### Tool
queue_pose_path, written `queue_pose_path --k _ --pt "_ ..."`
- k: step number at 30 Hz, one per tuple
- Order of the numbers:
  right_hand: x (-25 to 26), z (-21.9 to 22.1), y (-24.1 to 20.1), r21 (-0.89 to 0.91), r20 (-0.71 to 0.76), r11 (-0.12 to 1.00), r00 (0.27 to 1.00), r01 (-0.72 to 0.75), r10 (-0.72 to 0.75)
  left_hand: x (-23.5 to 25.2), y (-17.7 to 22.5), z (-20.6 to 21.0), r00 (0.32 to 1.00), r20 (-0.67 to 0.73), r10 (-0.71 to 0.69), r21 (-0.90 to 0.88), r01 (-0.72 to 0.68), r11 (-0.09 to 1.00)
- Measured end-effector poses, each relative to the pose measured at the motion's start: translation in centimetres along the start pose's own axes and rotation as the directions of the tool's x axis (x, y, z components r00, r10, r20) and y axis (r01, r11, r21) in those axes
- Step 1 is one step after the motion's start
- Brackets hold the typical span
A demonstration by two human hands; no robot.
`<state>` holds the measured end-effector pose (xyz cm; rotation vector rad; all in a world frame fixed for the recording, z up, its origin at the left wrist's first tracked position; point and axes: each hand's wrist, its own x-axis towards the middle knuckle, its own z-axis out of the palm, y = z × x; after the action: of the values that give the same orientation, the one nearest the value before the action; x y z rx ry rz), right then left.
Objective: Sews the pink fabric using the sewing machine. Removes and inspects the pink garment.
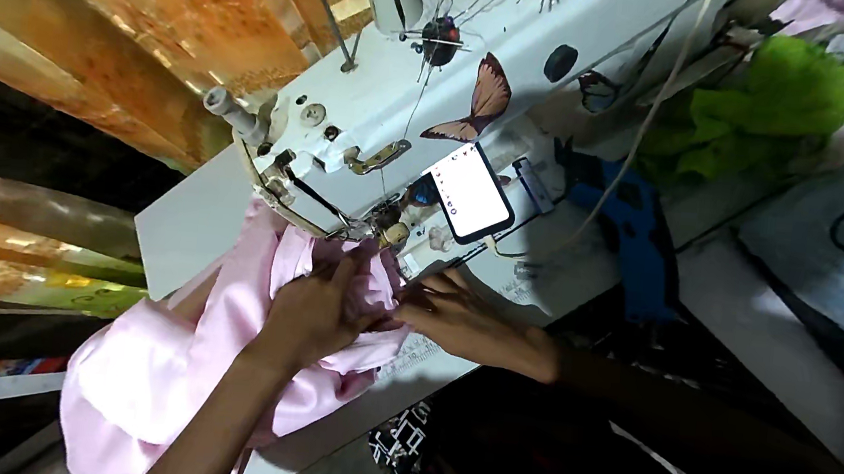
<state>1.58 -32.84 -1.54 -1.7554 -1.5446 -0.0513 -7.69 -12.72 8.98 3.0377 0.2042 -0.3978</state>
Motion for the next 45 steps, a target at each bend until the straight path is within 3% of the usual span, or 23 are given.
queue_pose_path --k 3,7,10,13,18,27,41,45 --pt "0.7 0.1 0.3 -0.033 -0.035 0.998 0.998 -0.062 0.06 0.1 -0.6 0.1 0.998 0.023 0.063 -0.03 -0.062 0.998" --pt "1.1 0.5 0.7 -0.049 -0.009 0.999 1.0 0.008 -0.008 0.4 -0.2 -0.2 0.981 0.147 0.124 -0.096 -0.11 0.989" --pt "1.4 0.1 1.5 -0.058 0.016 0.994 0.995 0.096 -0.095 0.8 0.7 -1.1 0.952 0.298 0.073 -0.076 -0.053 0.996" --pt "1.3 -1.9 2.7 -0.122 0.094 0.983 0.988 0.136 -0.125 1.1 1.7 -1.4 0.939 0.343 0.028 -0.014 -0.025 1.0" --pt "0.8 -3.0 4.0 -0.151 0.148 0.973 0.977 0.176 -0.153 0.7 2.7 0.0 0.966 0.256 -0.049 -0.036 0.06 0.998" --pt "0.5 -2.6 4.3 -0.182 0.112 0.972 0.986 0.145 -0.126 0.1 3.0 2.5 0.998 -0.009 -0.057 -0.147 0.055 0.988" --pt "0.2 -2.7 4.2 -0.237 0.149 0.963 0.984 0.127 -0.094 0.7 3.1 2.0 0.991 0.104 -0.08 -0.212 0.1 0.972" --pt "0.3 -2.5 4.2 -0.246 0.15 0.962 0.985 0.12 -0.085 0.3 3.1 2.5 0.999 -0.002 -0.048 -0.217 0.047 0.975"
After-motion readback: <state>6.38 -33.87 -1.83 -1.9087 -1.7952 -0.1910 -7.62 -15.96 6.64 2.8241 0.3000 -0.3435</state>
